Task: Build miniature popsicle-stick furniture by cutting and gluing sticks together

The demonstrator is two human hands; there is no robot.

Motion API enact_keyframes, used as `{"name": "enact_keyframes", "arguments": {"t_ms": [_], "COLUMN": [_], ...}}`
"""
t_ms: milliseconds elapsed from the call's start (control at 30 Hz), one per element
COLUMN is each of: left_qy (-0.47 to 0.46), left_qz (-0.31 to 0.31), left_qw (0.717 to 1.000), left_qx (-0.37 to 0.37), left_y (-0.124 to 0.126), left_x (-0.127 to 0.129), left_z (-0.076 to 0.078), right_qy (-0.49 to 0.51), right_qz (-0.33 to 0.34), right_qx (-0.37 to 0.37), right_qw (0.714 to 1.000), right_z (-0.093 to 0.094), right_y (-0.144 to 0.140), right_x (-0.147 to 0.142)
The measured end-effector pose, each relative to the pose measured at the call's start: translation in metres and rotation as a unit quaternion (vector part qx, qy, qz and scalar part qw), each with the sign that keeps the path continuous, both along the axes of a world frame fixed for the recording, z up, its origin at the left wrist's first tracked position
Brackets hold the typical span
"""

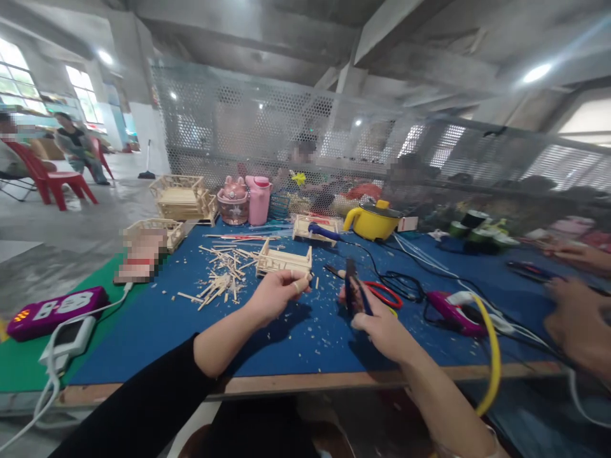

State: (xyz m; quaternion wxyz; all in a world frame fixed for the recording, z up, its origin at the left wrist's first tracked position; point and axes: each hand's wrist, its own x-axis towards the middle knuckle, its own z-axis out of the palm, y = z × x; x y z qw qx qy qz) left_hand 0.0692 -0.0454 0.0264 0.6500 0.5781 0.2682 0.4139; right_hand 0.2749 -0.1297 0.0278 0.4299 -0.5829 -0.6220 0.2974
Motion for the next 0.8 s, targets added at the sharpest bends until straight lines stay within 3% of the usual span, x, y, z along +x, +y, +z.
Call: {"name": "enact_keyframes", "arguments": {"t_ms": [100, 300, 600, 800], "left_qy": [-0.006, 0.017, 0.071, 0.073], "left_qz": [-0.005, 0.006, -0.010, -0.048], "left_qw": [1.000, 0.999, 0.993, 0.992], "left_qx": [0.008, 0.028, 0.094, 0.090], "left_y": [-0.001, -0.002, 0.000, -0.005], "left_x": [0.001, 0.002, -0.001, -0.001], "left_z": [-0.002, -0.007, -0.009, -0.010], "right_qy": [-0.166, -0.306, -0.335, -0.337], "right_qz": [0.013, 0.017, 0.011, 0.000], "right_qx": [-0.010, 0.019, 0.028, 0.004], "right_qw": [0.986, 0.952, 0.942, 0.941], "right_z": [-0.001, 0.008, 0.013, 0.014], "right_y": [-0.004, -0.006, -0.007, -0.008], "right_x": [-0.001, -0.016, -0.020, -0.020]}}
